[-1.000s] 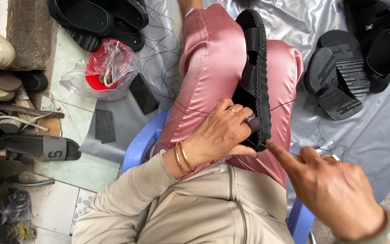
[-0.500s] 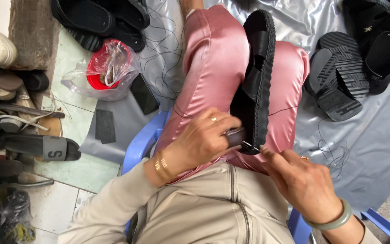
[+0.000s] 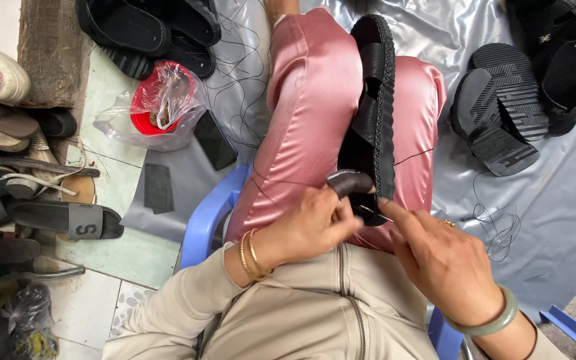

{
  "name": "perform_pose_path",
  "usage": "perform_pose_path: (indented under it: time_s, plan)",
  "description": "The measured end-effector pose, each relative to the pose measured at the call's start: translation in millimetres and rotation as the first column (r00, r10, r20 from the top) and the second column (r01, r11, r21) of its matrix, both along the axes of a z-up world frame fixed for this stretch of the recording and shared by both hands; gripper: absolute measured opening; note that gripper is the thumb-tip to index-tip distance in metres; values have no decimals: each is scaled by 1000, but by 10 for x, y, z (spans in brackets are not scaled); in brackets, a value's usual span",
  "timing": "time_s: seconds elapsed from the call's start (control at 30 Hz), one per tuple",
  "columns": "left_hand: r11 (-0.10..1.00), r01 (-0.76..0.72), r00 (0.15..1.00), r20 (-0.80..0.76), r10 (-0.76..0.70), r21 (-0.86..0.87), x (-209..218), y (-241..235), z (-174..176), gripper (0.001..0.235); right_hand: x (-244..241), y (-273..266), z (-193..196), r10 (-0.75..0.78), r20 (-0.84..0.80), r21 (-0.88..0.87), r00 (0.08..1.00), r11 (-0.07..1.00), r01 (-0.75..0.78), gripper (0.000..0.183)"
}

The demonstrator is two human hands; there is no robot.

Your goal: The person sits cross-legged on a chair and sews a black slip-on shoe using a needle and thread. They repeatedly push the needle through the shoe's sole and pull the thread tight to secure the stitching.

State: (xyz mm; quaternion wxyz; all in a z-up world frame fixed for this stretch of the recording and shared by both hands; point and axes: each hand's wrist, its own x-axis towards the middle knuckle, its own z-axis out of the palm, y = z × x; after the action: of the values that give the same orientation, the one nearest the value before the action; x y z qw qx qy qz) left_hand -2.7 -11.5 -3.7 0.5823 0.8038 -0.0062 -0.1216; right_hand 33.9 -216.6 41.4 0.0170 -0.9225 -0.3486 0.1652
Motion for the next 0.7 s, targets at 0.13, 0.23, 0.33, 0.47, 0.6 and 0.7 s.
perform_pose_path:
  time_s: [0.13,0.23,0.33,0.47,0.6,0.7]
  plan:
    - [945,18,975,-205,-89,-326,21,108,106,55,62,-63,73,95,66,144,993,984,-104,37]
    - [969,194,979,-32,-201,-155,34,143,82,65,127,-75,173,79,-30,-113,996,990,-82,47]
    - [967,225,954,176,-244,121,-8,-29,-75,50,184,-193,258,28,-140,-351,990,933,-76,58]
    - [969,16,953,290,-89,245,-3,-130,-140,33,169,-678,374,-107,-181,-492,978,871,5,64]
    - [966,-36,941,333,-53,255,11,-141,-118,32,65,-1228,427,-222,-336,-80,915,975,207,67]
    - [979,46,946,307,-108,200,31,-52,-135,18,-30,-983,435,-272,-292,-61,917,962,266,49]
